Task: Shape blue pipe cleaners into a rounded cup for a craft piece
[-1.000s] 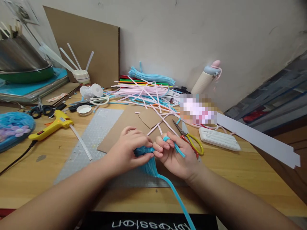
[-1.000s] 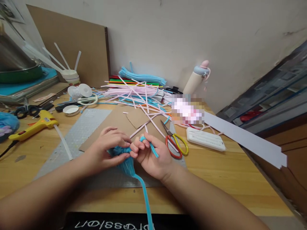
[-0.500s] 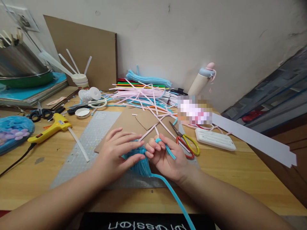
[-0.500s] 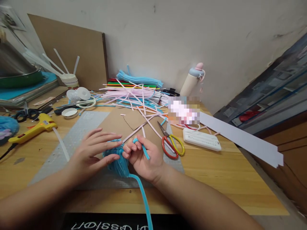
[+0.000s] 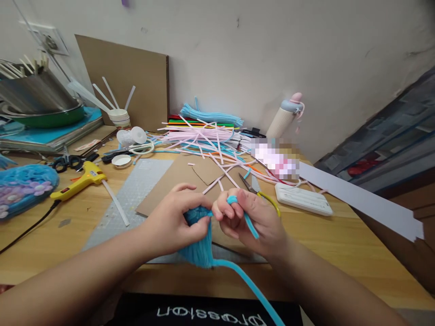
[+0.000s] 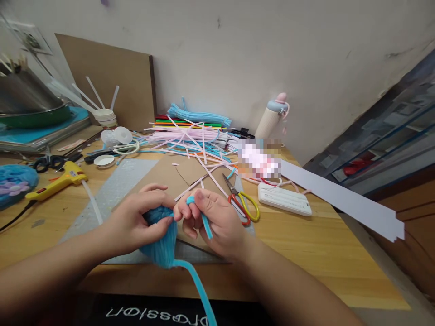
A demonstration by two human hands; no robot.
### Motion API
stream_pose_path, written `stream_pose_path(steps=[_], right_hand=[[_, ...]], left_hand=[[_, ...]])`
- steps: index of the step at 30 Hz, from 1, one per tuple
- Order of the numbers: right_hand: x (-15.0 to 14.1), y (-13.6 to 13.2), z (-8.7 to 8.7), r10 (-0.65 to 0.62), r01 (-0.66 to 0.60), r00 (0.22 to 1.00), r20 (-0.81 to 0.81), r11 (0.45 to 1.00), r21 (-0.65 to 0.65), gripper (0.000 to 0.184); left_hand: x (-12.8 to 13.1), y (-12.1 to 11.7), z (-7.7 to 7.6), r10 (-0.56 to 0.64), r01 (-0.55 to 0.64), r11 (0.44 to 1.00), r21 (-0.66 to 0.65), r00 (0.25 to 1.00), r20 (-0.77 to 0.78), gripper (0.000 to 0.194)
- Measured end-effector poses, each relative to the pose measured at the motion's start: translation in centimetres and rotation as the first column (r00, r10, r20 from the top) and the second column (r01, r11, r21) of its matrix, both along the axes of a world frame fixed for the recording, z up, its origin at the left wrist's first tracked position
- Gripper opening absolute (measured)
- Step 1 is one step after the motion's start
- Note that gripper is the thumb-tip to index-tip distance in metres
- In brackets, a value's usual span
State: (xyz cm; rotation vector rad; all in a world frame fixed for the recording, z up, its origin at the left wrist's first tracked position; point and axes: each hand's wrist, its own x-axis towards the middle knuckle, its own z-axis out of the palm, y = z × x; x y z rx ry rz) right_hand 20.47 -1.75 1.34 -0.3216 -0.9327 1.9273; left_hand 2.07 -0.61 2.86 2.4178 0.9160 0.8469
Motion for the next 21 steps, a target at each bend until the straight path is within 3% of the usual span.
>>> stream_pose_path(steps=[4,9,13,21], right_hand=[[0.5,-0.7,1.3,0.019,-0.018,0.999,-0.035,0.999,0.029,0.036],[0.7,-1.8,3.7,0.082,-0.102,0.989,-0.120,0.979,-0.178,0.037],[0.8,-3.1,6.0,0.093,-0.053,0.992,0.083,0.917,-0.395,0.037],[1.5,-5.2,6.9,0.142,-0.037,0.959,0.245,0.921,-0.388,0.041]], left_hand=[[0.8,-0.8,1.6,-0.044,0.044,0.998,0.034,0.999,0.008,0.012],[0.8,-1.4,3.4,-0.093,0.097,0.991,0.095,0.995,-0.049,0.013],[0.5,-2.1,4.9,-0.136,0.161,0.978,0.133,0.974,-0.182,0.015],[0.0,-3.0,6.1,-0.272,0.308,0.947,0.091,0.919,-0.285,0.014]])
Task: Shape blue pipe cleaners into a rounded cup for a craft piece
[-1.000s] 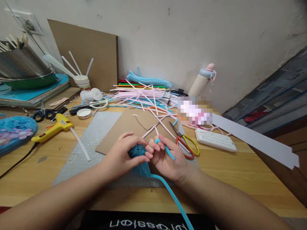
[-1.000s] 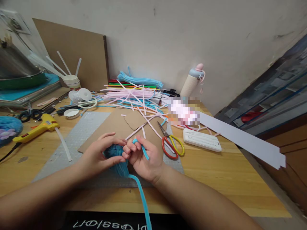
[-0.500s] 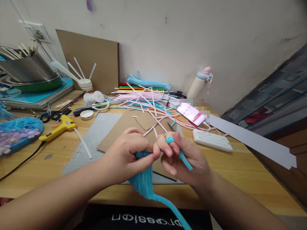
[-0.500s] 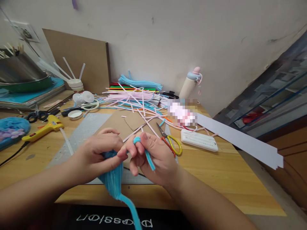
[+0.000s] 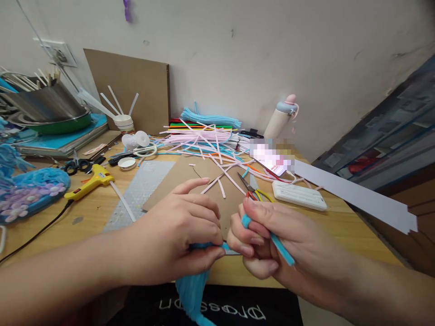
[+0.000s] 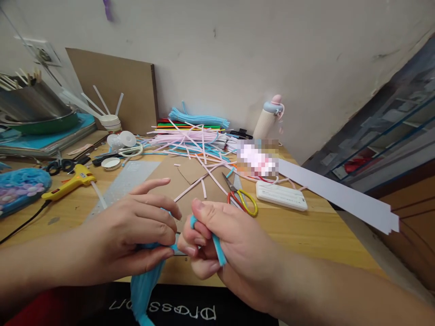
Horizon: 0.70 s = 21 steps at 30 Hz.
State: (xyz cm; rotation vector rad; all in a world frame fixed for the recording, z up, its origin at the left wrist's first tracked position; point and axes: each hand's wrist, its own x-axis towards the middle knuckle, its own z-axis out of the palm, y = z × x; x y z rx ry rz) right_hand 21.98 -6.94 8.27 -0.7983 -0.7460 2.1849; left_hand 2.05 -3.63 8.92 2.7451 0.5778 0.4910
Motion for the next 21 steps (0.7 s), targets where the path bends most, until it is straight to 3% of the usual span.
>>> stream_pose_path(steps=[9,13,17,21], right_hand=[[0.0,-0.7,-0.6,0.027,-0.028,1.000,0.006,0.998,0.054,0.043],[-0.1,0.3,-0.6,0.023,-0.024,1.000,0.010,0.998,0.057,0.043],[-0.8,3.0,0.0,-0.064,0.062,0.998,0.007,0.978,0.201,0.043],[-2.1,5.6,0.6,-0.171,0.148,0.985,0.020,0.902,0.405,0.044]], left_hand=[[-0.8,-0.4,-0.2,-0.026,0.025,0.999,-0.044,0.999,-0.032,0.013],[-1.0,-0.1,-0.5,0.010,-0.011,1.000,-0.022,1.000,-0.016,0.016],[-0.6,1.8,-0.4,0.119,-0.119,0.993,-0.012,0.993,0.019,0.018],[0.0,4.7,-0.4,0.237,-0.230,0.970,-0.085,0.968,0.086,0.015]])
